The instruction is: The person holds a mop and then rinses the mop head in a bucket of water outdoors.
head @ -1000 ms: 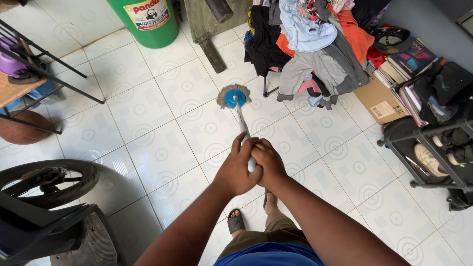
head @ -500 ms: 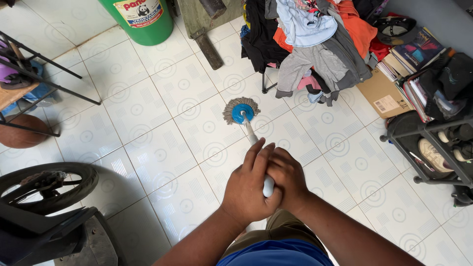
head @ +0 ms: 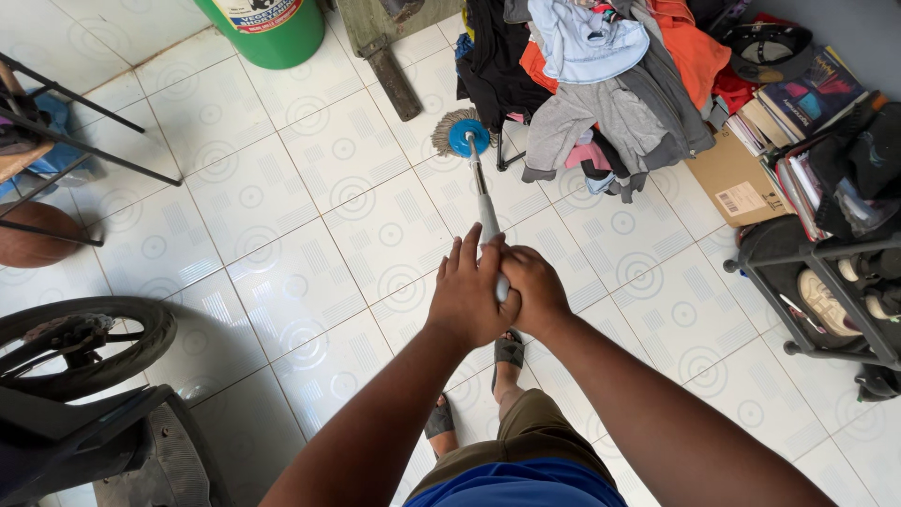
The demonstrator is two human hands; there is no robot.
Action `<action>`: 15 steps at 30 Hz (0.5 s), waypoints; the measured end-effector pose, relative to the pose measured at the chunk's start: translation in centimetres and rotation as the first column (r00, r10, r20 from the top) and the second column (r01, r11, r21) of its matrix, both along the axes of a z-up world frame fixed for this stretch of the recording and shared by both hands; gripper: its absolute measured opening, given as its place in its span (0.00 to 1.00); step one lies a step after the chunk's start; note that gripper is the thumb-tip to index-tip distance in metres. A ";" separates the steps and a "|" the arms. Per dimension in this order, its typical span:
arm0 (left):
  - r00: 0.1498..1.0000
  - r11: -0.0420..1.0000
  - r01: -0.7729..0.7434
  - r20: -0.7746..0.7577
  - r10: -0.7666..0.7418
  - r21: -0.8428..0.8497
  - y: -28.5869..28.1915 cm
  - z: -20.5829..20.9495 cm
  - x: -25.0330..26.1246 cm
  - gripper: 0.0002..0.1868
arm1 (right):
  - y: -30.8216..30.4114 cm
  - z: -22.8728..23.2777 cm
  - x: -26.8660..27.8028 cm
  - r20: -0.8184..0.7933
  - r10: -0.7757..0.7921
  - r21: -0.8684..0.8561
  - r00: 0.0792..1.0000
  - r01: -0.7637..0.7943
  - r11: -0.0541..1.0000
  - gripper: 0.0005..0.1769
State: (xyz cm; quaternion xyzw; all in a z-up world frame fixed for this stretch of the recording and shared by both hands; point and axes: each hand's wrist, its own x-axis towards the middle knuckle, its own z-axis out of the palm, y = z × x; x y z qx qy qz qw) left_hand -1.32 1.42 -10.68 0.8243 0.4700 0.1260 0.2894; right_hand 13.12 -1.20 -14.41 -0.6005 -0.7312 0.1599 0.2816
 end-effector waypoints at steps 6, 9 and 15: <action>0.955 0.996 -0.027 0.298 -0.001 0.090 -4.3 5.3 -1.6 0.35 | -3.5 5.6 -1.7 -0.055 0.052 0.197 0.997 -0.041 0.980 0.17; 0.907 0.977 -0.095 0.421 0.006 0.190 -6.4 7.6 -2.8 0.29 | -5.2 8.2 -3.2 -0.109 0.094 0.241 0.990 -0.066 0.968 0.14; 0.920 0.975 -0.052 0.390 -0.038 0.217 -6.7 6.7 -5.3 0.32 | -5.9 6.2 -5.7 -0.133 0.052 0.119 0.990 -0.036 0.992 0.14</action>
